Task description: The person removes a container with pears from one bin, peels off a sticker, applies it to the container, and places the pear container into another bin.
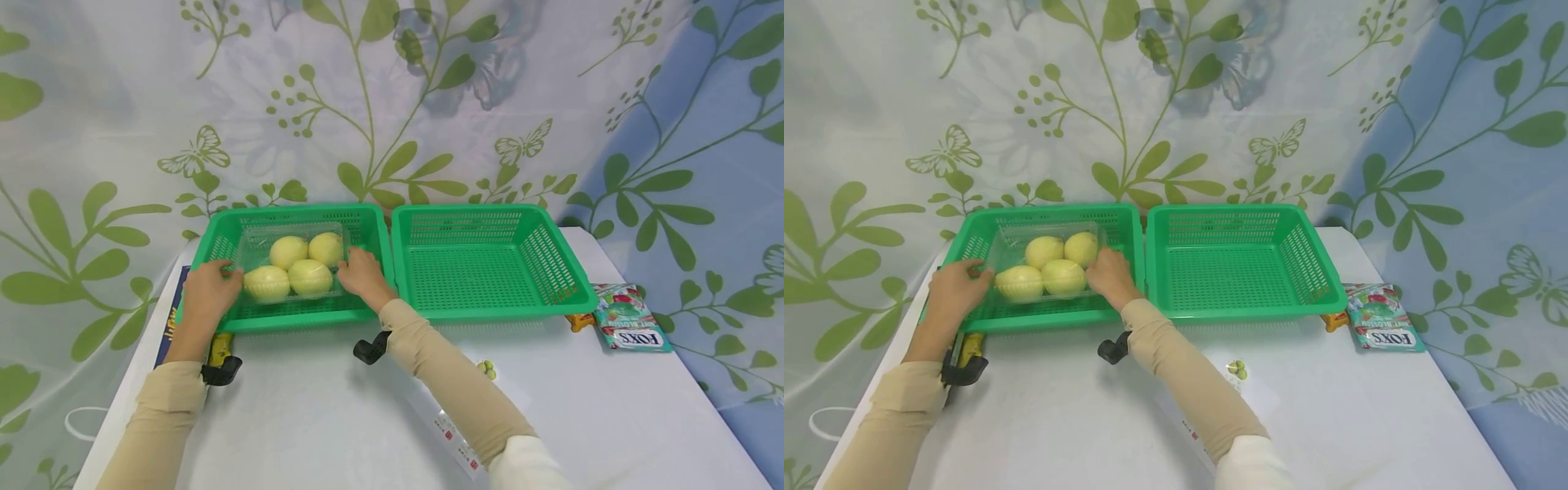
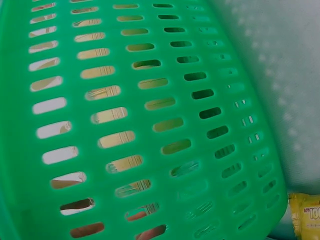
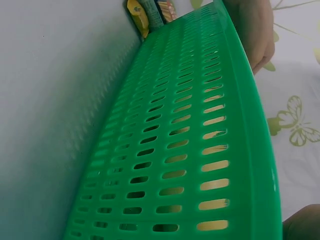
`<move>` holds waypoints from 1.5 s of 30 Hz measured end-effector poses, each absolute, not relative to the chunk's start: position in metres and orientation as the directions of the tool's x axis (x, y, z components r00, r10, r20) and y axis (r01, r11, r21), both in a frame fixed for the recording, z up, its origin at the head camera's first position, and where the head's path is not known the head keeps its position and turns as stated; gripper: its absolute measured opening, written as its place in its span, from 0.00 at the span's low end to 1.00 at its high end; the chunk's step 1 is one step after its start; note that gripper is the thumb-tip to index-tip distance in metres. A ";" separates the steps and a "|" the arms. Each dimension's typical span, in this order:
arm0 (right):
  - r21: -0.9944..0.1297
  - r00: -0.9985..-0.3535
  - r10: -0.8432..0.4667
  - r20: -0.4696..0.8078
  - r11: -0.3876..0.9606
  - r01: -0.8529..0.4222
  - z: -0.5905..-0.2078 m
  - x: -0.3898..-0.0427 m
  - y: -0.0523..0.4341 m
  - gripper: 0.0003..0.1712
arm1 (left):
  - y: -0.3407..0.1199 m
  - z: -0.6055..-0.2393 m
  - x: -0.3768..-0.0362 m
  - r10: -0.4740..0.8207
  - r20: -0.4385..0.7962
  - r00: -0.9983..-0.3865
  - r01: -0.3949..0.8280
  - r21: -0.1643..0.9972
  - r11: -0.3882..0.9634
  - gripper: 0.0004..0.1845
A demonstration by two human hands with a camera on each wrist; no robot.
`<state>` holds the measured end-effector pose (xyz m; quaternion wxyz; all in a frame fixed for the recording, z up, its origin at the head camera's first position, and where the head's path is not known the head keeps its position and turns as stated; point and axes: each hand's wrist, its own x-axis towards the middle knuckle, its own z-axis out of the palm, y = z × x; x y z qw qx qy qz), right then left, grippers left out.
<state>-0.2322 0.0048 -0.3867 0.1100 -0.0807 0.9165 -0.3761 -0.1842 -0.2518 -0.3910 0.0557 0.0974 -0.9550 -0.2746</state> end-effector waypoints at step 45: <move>-0.751 -0.934 -0.232 -0.274 0.658 0.057 -0.385 -0.238 0.008 0.37 | -0.263 -0.386 -0.204 -0.126 -0.181 -0.975 -0.207 0.555 0.806 0.35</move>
